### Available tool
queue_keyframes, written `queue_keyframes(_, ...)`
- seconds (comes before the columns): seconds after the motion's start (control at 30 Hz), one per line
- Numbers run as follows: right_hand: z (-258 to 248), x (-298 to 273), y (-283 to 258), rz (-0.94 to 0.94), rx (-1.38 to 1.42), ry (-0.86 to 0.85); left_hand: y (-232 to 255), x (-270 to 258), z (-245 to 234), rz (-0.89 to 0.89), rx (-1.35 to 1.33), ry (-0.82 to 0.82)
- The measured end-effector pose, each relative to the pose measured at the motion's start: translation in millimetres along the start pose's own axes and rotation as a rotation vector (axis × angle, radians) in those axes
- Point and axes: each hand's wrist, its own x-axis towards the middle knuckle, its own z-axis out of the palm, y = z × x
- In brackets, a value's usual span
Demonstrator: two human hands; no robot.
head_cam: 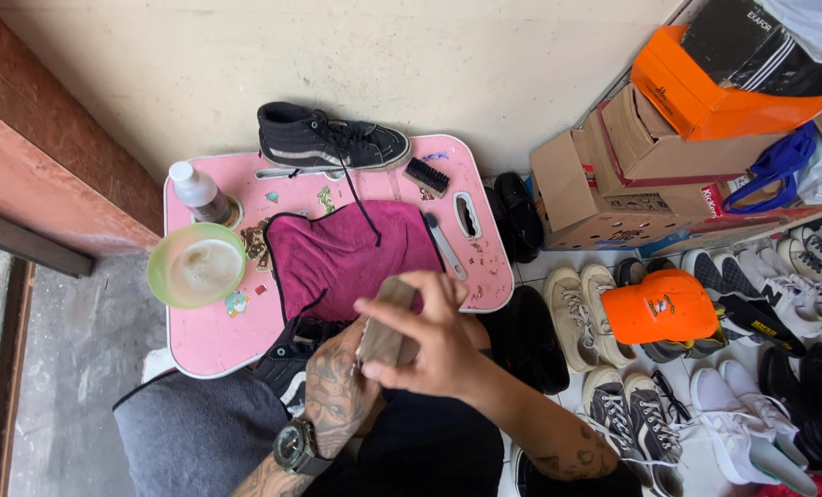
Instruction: The person scrubs a black high-top sneaker with a brush and cleaning solution, then wipes it with a cloth. The person repeats the scrubbing and wiping process on the sole and upper parts of the shoe.
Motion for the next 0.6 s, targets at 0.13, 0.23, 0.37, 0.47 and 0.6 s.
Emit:
queue_keyframes(0.13,13,2,100,0.257,0.079,-0.022,6,10,-8,0.023,-0.027,0.003)
queue_keyframes(0.23,29,-24,209,0.58,-0.139,0.065,6,25,-16,-0.025,-0.073,0.02)
queue_keyframes(0.37,31,-33,249,0.726,0.609,0.472,-11,77,-9,-0.217,-0.028,0.033)
queue_keyframes(0.47,43,-44,256,0.755,0.648,0.46,-54,139,22,-0.298,-0.003,0.035)
queue_keyframes(0.6,42,-71,236,0.802,0.077,0.275,-117,203,62,-0.512,0.084,-0.205)
